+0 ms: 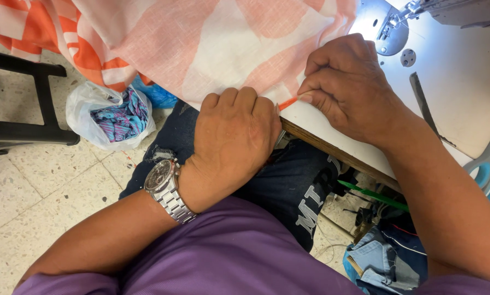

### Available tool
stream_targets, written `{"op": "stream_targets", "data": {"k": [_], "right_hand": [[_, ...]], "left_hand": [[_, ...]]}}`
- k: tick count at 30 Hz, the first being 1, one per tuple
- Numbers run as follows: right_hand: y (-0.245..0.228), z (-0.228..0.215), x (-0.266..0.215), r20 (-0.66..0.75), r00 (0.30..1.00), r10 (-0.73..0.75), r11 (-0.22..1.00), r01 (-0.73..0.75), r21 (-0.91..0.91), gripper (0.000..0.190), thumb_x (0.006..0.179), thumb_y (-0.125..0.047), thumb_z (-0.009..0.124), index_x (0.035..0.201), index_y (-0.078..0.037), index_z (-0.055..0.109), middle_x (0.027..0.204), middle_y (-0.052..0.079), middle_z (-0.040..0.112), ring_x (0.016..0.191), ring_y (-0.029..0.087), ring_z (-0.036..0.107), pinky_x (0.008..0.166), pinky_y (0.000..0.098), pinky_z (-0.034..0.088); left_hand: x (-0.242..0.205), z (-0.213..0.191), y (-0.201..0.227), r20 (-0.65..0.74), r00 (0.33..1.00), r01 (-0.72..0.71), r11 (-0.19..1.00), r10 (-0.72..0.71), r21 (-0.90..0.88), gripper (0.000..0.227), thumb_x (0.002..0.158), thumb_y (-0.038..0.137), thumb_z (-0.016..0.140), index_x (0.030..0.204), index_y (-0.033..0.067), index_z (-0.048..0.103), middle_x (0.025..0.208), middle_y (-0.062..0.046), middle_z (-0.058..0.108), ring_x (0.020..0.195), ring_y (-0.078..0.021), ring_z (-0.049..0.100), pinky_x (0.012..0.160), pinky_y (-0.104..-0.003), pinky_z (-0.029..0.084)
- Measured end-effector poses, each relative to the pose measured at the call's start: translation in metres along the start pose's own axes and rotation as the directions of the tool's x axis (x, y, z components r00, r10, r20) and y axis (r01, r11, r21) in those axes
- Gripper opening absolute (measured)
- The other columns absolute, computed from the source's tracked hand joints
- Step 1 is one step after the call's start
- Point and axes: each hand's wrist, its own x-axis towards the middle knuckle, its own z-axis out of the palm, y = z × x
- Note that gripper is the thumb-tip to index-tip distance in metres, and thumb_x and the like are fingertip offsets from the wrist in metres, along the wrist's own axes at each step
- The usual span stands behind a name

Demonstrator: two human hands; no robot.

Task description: Sewing the edges of a patterned fabric using an industrial sewing machine

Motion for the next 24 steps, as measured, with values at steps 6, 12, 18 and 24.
{"op": "stream_targets", "data": {"k": [6,12,18,24], "right_hand": [[-0.002,-0.001,0.004,-0.017,0.999,0.042,0.999,-0.042,-0.001,0.012,0.109,-0.014,0.066,0.099,-0.007,0.068,0.109,0.006,0.061,0.106,0.03,0.054,0.093,0.0463,0.031],[0.0,0.002,0.006,-0.038,0.994,0.106,0.993,-0.104,0.051,0.013,0.095,-0.004,0.081,0.092,-0.009,0.069,0.109,0.008,0.06,0.104,0.03,0.057,0.1,0.0484,0.034],[-0.004,-0.001,0.007,-0.004,0.982,0.19,0.976,-0.188,0.106,0.011,0.096,-0.008,0.081,0.095,-0.008,0.07,0.114,0.011,0.059,0.109,0.031,0.055,0.1,0.0495,0.032],[-0.019,-0.001,0.012,-0.092,0.977,0.192,0.98,-0.185,0.076,0.019,0.098,0.0,0.079,0.11,-0.007,0.067,0.121,0.013,0.059,0.117,0.033,0.055,0.104,0.0485,0.035]], "left_hand": [[0.006,0.002,-0.005,-0.008,1.0,0.025,0.998,-0.026,-0.058,0.03,0.091,0.021,0.073,0.066,0.0157,0.056,0.066,-0.005,0.053,0.06,-0.0292,0.054,0.055,-0.043,0.037],[0.01,-0.002,-0.007,-0.003,0.998,0.066,0.988,-0.067,-0.142,0.03,0.09,0.02,0.074,0.068,0.0151,0.055,0.065,-0.006,0.05,0.06,-0.0302,0.054,0.054,-0.044,0.038],[0.011,-0.011,-0.013,0.082,0.993,-0.072,0.989,0.083,-0.129,0.025,0.095,0.02,0.063,0.119,0.024,0.069,0.071,0.001,0.051,0.063,-0.0241,0.055,0.056,-0.04,0.044],[0.012,-0.012,-0.013,0.08,0.983,-0.162,0.986,0.164,-0.035,0.012,0.095,0.016,0.065,0.105,0.019,0.07,0.073,0.001,0.054,0.063,-0.0218,0.056,0.055,-0.036,0.041]]}}
